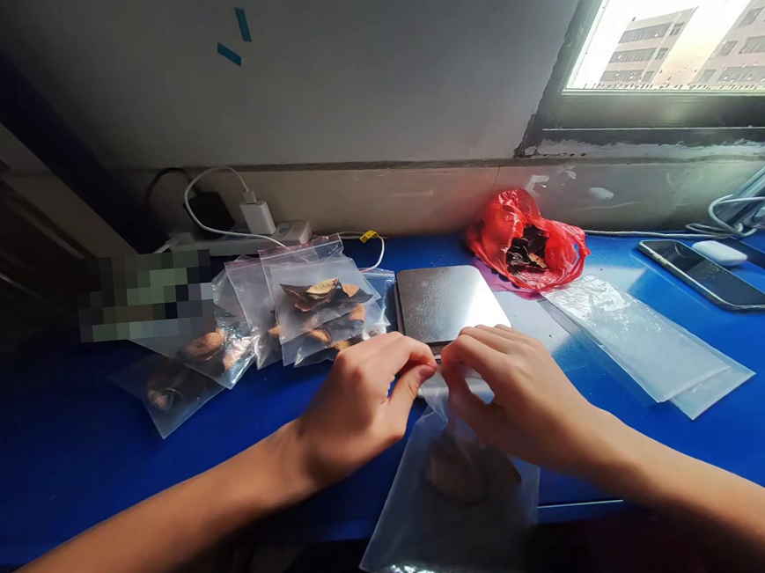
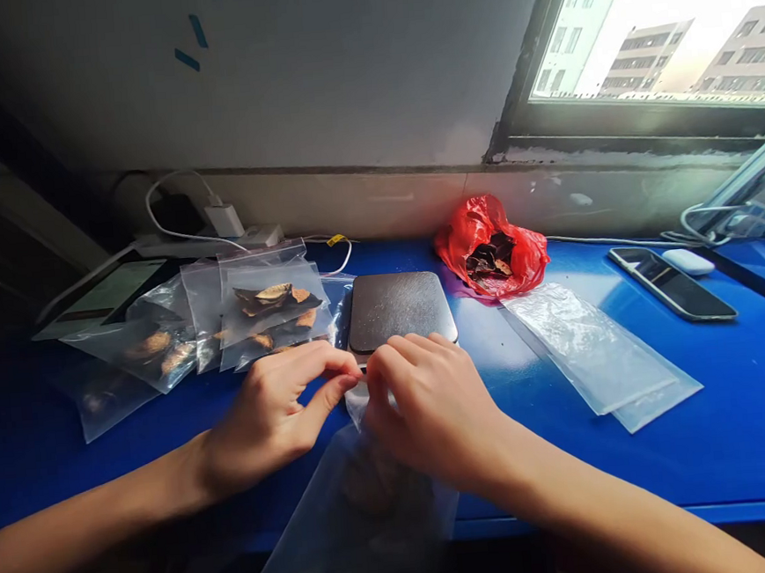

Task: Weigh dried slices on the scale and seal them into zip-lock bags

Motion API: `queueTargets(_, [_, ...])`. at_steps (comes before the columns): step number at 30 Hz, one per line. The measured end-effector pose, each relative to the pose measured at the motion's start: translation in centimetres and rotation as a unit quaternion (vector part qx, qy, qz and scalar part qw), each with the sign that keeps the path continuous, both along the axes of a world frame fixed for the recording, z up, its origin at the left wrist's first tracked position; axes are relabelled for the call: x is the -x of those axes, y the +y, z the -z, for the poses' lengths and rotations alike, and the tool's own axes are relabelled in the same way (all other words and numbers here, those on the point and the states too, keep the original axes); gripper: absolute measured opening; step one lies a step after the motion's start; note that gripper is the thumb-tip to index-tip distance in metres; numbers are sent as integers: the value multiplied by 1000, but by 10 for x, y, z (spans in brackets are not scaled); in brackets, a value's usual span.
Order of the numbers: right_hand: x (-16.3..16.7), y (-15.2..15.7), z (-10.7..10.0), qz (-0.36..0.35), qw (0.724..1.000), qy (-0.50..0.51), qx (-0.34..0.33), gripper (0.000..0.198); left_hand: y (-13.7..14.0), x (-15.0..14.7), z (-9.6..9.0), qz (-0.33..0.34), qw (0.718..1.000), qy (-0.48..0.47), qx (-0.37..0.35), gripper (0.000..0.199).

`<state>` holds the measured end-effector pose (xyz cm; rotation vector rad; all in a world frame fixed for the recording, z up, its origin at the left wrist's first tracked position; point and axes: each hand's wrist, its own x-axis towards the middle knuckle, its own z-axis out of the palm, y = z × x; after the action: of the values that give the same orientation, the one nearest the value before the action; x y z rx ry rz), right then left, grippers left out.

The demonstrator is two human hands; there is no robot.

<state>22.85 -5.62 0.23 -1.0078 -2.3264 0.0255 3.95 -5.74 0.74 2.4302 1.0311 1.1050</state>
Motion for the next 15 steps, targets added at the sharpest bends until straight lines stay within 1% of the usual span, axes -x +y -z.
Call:
queueTargets(3, [-3, 4, -4, 7, 1000, 17, -3, 12, 4, 2, -7, -27, 1000, -2, 9, 13])
queueTargets(6, [-9, 9, -9, 8, 1000, 28, 11, 10, 7, 7, -15, -64, 998, -4, 14, 13])
queueTargets(9, [-16, 13, -12, 22, 999, 35, 19, 8, 12, 14, -22, -103, 994, -14, 36, 13])
queueTargets(12, [-23, 17, -14, 46, 998, 40, 10, 6, 17, 21, -26, -136, 990, -24, 43, 14])
queueTargets(15, [-28, 21, -16, 58, 997, 45, 10, 6, 22, 24, -26, -155, 987, -29, 41, 14])
